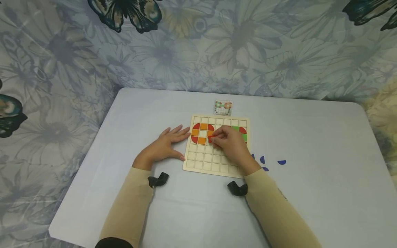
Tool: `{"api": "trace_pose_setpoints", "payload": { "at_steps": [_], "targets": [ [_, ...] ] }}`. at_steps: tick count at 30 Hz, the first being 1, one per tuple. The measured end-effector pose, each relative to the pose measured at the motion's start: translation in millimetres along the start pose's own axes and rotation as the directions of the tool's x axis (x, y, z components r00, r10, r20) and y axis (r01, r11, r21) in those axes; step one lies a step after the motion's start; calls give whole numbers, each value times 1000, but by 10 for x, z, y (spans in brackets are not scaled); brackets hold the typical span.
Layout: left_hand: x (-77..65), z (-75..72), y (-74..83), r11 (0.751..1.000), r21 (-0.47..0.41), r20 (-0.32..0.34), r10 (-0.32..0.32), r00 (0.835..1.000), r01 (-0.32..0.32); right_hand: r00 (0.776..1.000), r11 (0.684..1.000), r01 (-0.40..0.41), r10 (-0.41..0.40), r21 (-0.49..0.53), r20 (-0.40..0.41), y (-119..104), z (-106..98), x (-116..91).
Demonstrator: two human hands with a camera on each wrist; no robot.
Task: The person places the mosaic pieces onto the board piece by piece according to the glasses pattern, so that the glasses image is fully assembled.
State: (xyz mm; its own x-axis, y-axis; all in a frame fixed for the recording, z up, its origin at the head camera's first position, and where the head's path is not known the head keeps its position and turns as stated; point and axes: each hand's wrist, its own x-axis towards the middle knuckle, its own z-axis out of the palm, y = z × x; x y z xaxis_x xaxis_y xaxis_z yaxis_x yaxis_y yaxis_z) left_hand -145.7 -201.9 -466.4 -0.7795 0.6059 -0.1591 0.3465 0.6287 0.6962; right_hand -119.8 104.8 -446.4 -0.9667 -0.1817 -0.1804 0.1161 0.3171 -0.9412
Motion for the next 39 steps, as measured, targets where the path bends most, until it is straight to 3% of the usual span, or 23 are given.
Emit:
{"api": "trace_pose_setpoints", "payload": {
  "at_steps": [10,18,26,32,39],
  "targets": [
    [-21,-7,-6,1000,-6,-8,12,1000,-13,994,988,50,-64,-147,-86,63,185,-10],
    [-19,5,-14,1000,-14,-16,22,1000,-22,988,965,64,-98,-255,-122,32,214,-34],
    [-17,12,-22,1000,-13,-19,23,1000,-24,994,938,98,-110,-333,-16,38,191,-20],
    [-23,1,-18,999,-1,-17,32,999,-32,986,913,136,-163,-384,-38,47,259,-25],
    [-14,10,-17,999,-8,-16,38,999,-38,989,936,129,-147,-328,-29,70,243,-40]
  ]
}}
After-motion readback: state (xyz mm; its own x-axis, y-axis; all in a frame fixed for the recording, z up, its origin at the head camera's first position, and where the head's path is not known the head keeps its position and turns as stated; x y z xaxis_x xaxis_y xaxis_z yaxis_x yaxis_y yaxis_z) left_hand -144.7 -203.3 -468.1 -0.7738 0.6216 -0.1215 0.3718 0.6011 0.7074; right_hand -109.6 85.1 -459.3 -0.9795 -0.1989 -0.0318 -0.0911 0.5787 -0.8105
